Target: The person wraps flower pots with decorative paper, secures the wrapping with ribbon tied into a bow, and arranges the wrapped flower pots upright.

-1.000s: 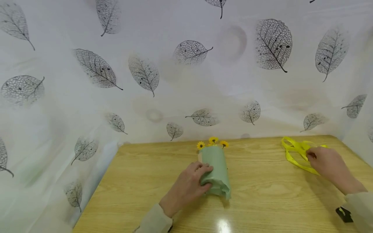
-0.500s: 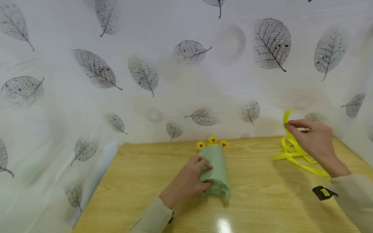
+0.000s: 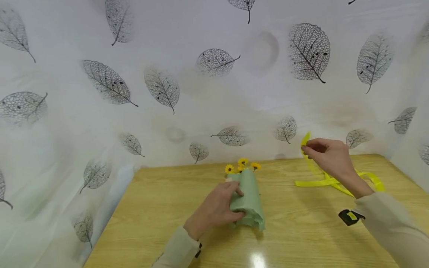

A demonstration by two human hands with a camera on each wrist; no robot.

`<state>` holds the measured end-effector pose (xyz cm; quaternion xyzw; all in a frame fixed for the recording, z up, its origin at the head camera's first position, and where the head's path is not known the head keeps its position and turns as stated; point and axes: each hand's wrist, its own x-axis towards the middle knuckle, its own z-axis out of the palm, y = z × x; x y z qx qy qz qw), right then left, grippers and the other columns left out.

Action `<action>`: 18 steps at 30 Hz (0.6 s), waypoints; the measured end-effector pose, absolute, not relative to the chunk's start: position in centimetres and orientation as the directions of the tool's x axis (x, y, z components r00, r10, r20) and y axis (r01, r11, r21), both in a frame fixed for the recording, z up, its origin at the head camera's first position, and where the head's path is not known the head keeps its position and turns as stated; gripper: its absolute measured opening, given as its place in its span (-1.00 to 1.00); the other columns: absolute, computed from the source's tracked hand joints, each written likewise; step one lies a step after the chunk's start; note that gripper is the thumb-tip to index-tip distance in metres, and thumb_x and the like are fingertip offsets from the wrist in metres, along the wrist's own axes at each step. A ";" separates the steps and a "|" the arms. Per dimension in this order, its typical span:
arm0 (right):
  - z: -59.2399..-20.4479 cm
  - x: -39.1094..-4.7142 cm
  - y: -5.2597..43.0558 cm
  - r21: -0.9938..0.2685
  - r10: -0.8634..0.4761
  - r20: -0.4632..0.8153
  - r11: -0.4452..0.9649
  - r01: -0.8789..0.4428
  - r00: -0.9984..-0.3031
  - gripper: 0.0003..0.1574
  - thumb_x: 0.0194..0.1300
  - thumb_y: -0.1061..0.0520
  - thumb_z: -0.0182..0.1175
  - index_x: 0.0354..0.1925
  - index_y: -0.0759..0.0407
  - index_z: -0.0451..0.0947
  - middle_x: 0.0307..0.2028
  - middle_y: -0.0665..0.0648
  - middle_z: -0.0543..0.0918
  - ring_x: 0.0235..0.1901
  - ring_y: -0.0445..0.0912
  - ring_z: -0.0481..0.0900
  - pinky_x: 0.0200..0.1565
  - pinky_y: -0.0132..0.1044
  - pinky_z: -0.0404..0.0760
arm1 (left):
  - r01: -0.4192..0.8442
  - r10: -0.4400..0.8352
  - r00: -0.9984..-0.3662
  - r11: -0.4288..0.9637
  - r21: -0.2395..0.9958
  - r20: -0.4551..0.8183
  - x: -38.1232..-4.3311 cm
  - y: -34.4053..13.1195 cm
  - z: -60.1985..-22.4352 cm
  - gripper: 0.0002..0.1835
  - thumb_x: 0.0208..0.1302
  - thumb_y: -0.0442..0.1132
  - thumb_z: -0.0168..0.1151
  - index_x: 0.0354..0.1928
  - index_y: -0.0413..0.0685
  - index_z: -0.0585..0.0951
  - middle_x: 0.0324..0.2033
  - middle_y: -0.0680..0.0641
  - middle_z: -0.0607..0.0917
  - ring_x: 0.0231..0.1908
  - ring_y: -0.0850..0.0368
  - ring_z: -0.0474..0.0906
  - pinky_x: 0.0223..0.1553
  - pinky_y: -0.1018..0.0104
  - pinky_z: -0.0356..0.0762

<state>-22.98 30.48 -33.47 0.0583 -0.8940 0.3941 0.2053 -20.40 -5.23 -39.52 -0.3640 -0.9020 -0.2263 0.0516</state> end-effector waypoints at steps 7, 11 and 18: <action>-33.0 -25.4 27.7 -0.732 -0.013 0.323 0.630 -0.259 -0.946 -0.60 0.46 -0.04 0.25 0.02 0.25 0.69 -0.14 0.30 0.80 -0.36 -0.43 0.70 -0.28 -0.51 0.68 | 0.681 0.646 -0.726 0.625 0.382 0.238 -19.3 -5.1 -39.4 -0.51 0.04 -0.03 0.58 -0.03 0.09 0.56 0.21 -0.05 0.65 0.13 0.01 0.58 0.10 0.24 0.61; -31.9 -27.2 25.4 -0.743 -0.057 0.289 0.616 -0.262 -0.956 -0.63 0.46 -0.01 0.25 -0.01 0.26 0.70 -0.13 0.30 0.80 -0.28 -0.19 0.79 -0.22 -0.45 0.72 | 0.687 0.654 -0.719 0.619 0.380 0.234 -18.6 -5.1 -39.3 -0.52 0.04 -0.02 0.58 -0.04 0.10 0.56 0.19 -0.03 0.65 0.10 0.05 0.58 0.08 0.27 0.61; -30.2 -30.6 20.2 -0.715 -0.135 0.302 0.623 -0.318 -0.944 -0.76 0.43 0.10 0.27 -0.10 0.24 0.73 -0.21 0.25 0.81 -0.23 0.07 0.80 -0.13 -0.11 0.78 | 0.690 0.650 -0.719 0.627 0.362 0.246 -18.4 -5.0 -39.4 -0.52 0.04 -0.01 0.58 -0.05 0.11 0.56 0.21 -0.02 0.64 0.06 0.08 0.57 0.06 0.29 0.59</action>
